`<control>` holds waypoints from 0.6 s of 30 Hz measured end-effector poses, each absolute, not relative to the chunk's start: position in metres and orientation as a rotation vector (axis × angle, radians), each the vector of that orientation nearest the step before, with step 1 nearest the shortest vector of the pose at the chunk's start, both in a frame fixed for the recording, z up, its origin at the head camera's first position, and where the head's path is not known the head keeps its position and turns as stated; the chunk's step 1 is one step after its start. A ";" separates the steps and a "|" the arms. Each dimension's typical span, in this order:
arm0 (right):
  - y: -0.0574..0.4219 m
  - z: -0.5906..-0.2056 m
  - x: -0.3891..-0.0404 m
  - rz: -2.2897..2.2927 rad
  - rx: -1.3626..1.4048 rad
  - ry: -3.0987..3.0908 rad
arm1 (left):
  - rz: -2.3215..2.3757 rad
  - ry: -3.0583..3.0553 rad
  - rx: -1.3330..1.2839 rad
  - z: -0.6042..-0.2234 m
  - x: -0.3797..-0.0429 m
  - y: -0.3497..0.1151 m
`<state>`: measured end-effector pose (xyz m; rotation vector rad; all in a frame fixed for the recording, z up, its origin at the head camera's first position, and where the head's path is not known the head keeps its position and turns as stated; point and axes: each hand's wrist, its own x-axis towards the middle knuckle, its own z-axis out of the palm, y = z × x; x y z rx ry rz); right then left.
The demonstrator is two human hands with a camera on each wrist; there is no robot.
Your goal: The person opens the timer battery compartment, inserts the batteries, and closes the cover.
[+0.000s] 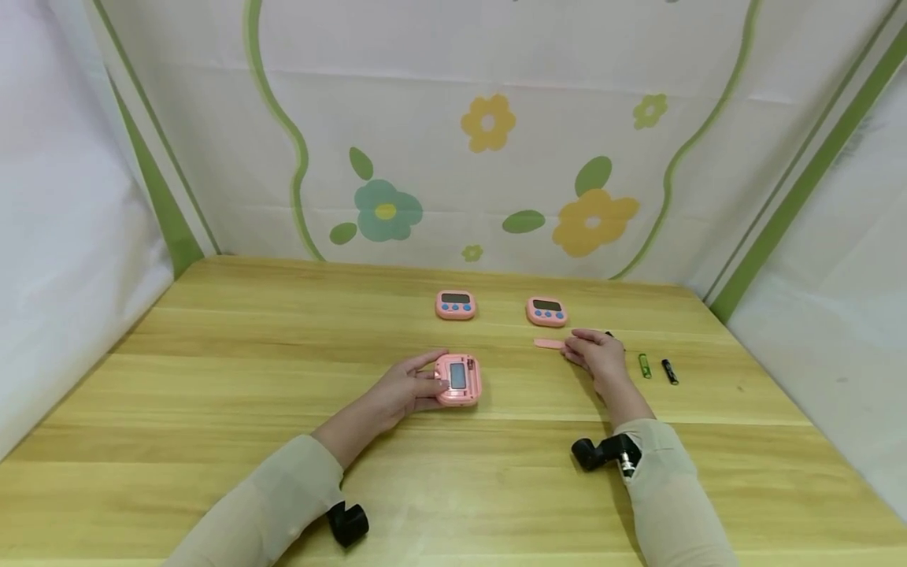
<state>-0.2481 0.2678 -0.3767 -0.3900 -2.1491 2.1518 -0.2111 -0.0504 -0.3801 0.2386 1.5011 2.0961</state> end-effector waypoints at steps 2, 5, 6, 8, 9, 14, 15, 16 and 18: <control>0.267 -0.375 -0.249 2.150 -0.379 -2.153 | 2.096 1.505 0.241 -0.380 -0.211 -0.051; 0.266 -0.371 -0.249 2.153 -0.380 -2.157 | 2.098 1.510 0.247 -0.381 -0.210 -0.051; 0.267 -0.370 -0.249 2.157 -0.374 -2.163 | 2.099 1.510 0.248 -0.381 -0.210 -0.051; 0.268 -0.366 -0.250 2.164 -0.376 -2.163 | 2.100 1.509 0.253 -0.381 -0.210 -0.051; 0.269 -0.364 -0.250 2.163 -0.367 -2.166 | 2.101 1.508 0.252 -0.381 -0.210 -0.051; 0.279 -0.353 -0.250 2.067 -0.255 -2.216 | 2.100 1.506 0.257 -0.381 -0.210 -0.052; 0.281 -0.352 -0.250 2.037 -0.224 -2.225 | 2.100 1.504 0.258 -0.380 -0.210 -0.052; 0.284 -0.350 -0.249 2.007 -0.201 -2.232 | 2.101 1.503 0.257 -0.380 -0.210 -0.052; 0.290 -0.347 -0.248 1.978 -0.166 -2.230 | 2.104 1.500 0.250 -0.380 -0.210 -0.051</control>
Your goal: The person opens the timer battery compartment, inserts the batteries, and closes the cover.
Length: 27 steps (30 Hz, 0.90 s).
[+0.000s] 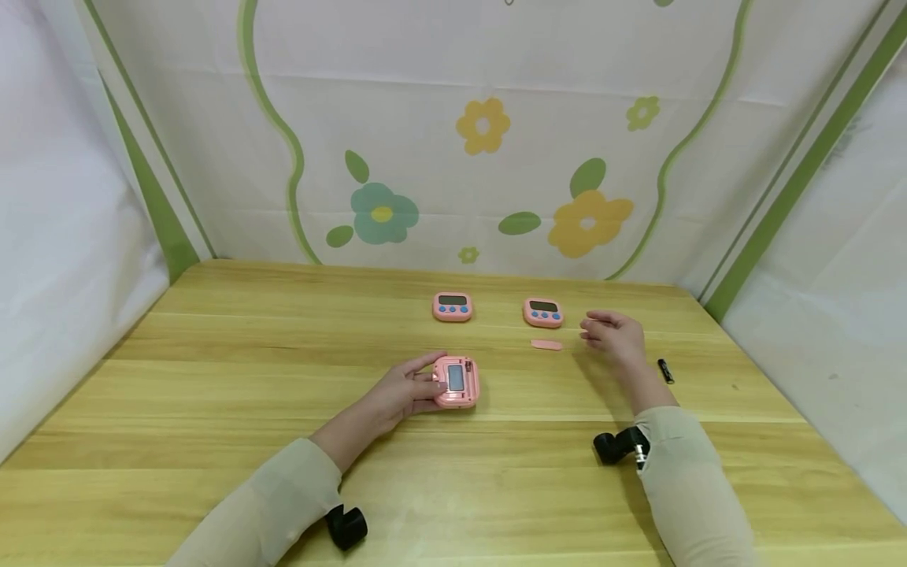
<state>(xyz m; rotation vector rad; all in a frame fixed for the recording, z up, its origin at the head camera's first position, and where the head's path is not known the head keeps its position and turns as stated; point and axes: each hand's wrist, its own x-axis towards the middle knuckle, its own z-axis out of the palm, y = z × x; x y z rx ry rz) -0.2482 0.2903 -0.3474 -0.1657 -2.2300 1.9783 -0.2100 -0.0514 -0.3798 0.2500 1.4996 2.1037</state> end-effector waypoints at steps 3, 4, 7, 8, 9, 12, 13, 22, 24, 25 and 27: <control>0.306 -0.347 -0.249 1.956 -0.138 -2.237 | 2.107 1.496 0.242 -0.379 -0.210 -0.051; 0.312 -0.347 -0.250 1.945 -0.145 -2.249 | 2.108 1.497 0.240 -0.379 -0.210 -0.051; 0.349 -0.366 -0.264 1.994 -0.107 -2.185 | 2.107 1.500 0.240 -0.379 -0.210 -0.051; 0.363 -0.372 -0.268 2.020 -0.091 -2.159 | 2.107 1.502 0.240 -0.379 -0.210 -0.052; 0.371 -0.375 -0.269 2.006 -0.093 -2.166 | 2.106 1.503 0.242 -0.379 -0.210 -0.052; 0.399 -0.381 -0.269 2.120 -0.032 -2.086 | 2.106 1.502 0.245 -0.379 -0.211 -0.052; 0.405 -0.381 -0.268 2.122 -0.039 -2.094 | 2.105 1.502 0.244 -0.378 -0.211 -0.052; 0.428 -0.371 -0.239 2.151 -0.084 -2.131 | 2.102 1.501 0.254 -0.380 -0.213 -0.052; 0.420 -0.360 -0.226 2.184 -0.060 -2.119 | 2.101 1.501 0.254 -0.380 -0.213 -0.052; 0.416 -0.355 -0.219 2.205 -0.045 -2.108 | 2.100 1.501 0.257 -0.380 -0.213 -0.052; 0.411 -0.348 -0.210 2.241 -0.041 -2.074 | 2.099 1.501 0.258 -0.381 -0.213 -0.052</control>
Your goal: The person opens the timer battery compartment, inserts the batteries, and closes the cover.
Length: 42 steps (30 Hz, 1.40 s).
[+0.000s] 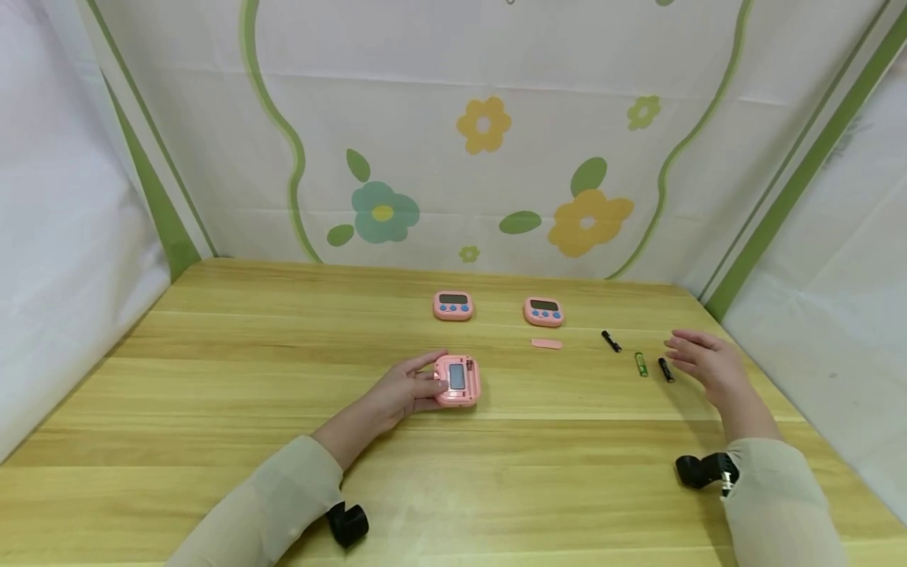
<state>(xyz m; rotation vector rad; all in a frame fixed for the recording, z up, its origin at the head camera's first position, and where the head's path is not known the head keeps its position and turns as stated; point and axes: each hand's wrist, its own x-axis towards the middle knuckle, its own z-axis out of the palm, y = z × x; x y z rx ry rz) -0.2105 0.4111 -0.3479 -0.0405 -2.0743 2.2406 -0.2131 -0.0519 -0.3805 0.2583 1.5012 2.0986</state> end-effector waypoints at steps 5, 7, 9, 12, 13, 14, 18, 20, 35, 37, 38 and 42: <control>0.413 -0.344 -0.201 2.293 -0.058 -2.054 | 2.099 1.504 0.261 -0.380 -0.213 -0.052; 0.416 -0.345 -0.199 2.320 -0.063 -2.057 | 2.101 1.505 0.259 -0.380 -0.213 -0.051; 0.419 -0.347 -0.198 2.349 -0.057 -2.043 | 2.102 1.505 0.254 -0.380 -0.213 -0.051; 0.425 -0.352 -0.196 2.374 -0.063 -2.034 | 2.104 1.503 0.251 -0.380 -0.213 -0.050; 0.426 -0.355 -0.195 2.377 -0.071 -2.030 | 2.105 1.502 0.250 -0.380 -0.213 -0.050; 0.428 -0.357 -0.195 2.377 -0.082 -2.029 | 2.105 1.502 0.250 -0.380 -0.213 -0.050; 0.433 -0.369 -0.193 2.351 -0.140 -2.055 | 2.109 1.503 0.256 -0.380 -0.213 -0.050; 0.433 -0.373 -0.192 2.322 -0.155 -2.069 | 2.110 1.502 0.259 -0.380 -0.214 -0.050; 0.425 -0.385 -0.192 1.633 -0.332 -2.454 | 2.119 1.506 0.226 -0.379 -0.212 -0.049; 0.424 -0.385 -0.193 1.572 -0.348 -2.492 | 2.118 1.508 0.224 -0.379 -0.212 -0.050; 0.425 -0.385 -0.193 1.552 -0.357 -2.505 | 2.115 1.512 0.223 -0.379 -0.212 -0.050; 0.424 -0.386 -0.194 1.496 -0.364 -2.542 | 2.104 1.524 0.226 -0.378 -0.212 -0.050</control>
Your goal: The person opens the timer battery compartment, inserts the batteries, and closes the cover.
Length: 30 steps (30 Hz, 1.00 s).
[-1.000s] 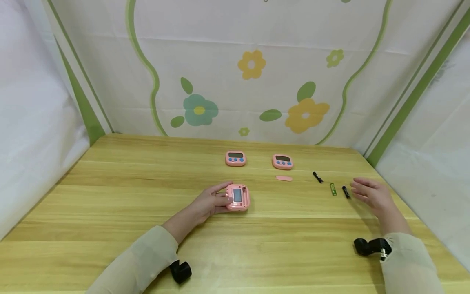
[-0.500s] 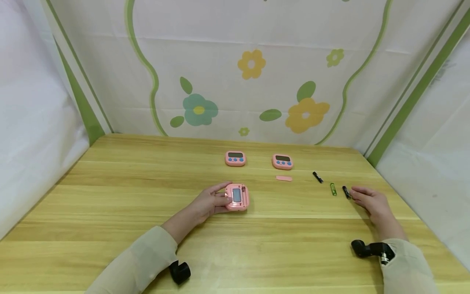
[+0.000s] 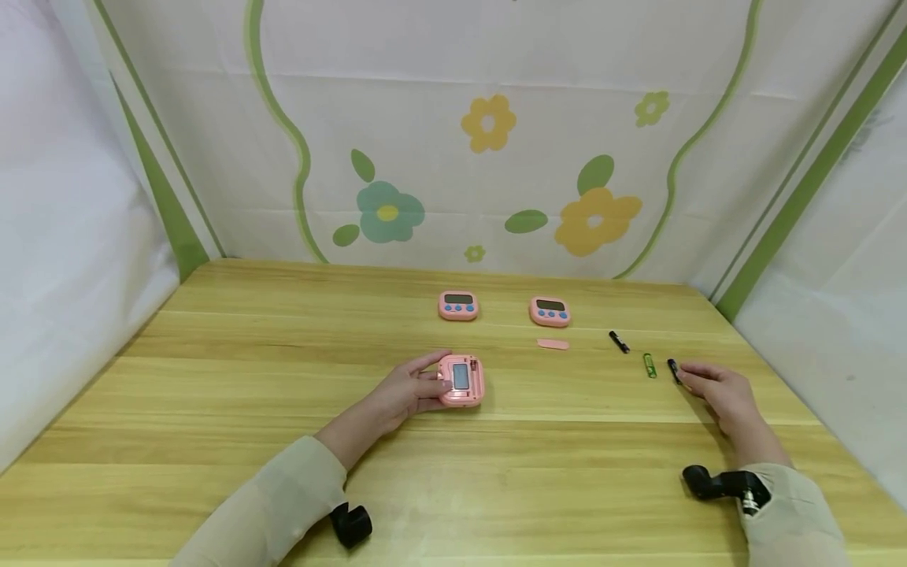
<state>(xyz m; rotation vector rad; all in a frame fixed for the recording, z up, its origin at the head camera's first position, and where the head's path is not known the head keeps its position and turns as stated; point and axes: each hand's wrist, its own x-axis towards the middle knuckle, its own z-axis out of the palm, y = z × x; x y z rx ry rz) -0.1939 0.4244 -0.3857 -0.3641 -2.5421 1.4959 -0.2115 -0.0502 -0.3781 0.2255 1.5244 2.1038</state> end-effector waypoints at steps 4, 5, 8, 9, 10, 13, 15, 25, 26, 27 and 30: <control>0.424 -0.386 -0.194 1.492 -0.344 -2.543 | 2.105 1.519 0.223 -0.378 -0.212 -0.050; 0.424 -0.386 -0.194 1.484 -0.343 -2.549 | 2.107 1.515 0.223 -0.378 -0.212 -0.050; 0.423 -0.386 -0.195 1.447 -0.339 -2.576 | 2.110 1.510 0.224 -0.378 -0.212 -0.050; 0.422 -0.386 -0.195 1.420 -0.340 -2.592 | 2.111 1.507 0.225 -0.379 -0.212 -0.050; 0.421 -0.386 -0.196 1.402 -0.340 -2.605 | 2.112 1.505 0.227 -0.379 -0.212 -0.050; 0.420 -0.385 -0.197 1.341 -0.333 -2.637 | 2.112 1.500 0.231 -0.379 -0.212 -0.050; 0.420 -0.385 -0.197 1.305 -0.339 -2.659 | 2.112 1.498 0.230 -0.379 -0.212 -0.050; 0.419 -0.388 -0.197 1.131 -0.421 -2.696 | 2.111 1.489 0.224 -0.379 -0.213 -0.050; 0.419 -0.389 -0.197 1.102 -0.406 -2.713 | 2.110 1.485 0.226 -0.379 -0.213 -0.050; 0.419 -0.389 -0.197 1.093 -0.412 -2.715 | 2.109 1.481 0.229 -0.379 -0.213 -0.050; 0.419 -0.390 -0.198 1.080 -0.430 -2.720 | 2.108 1.478 0.231 -0.379 -0.212 -0.050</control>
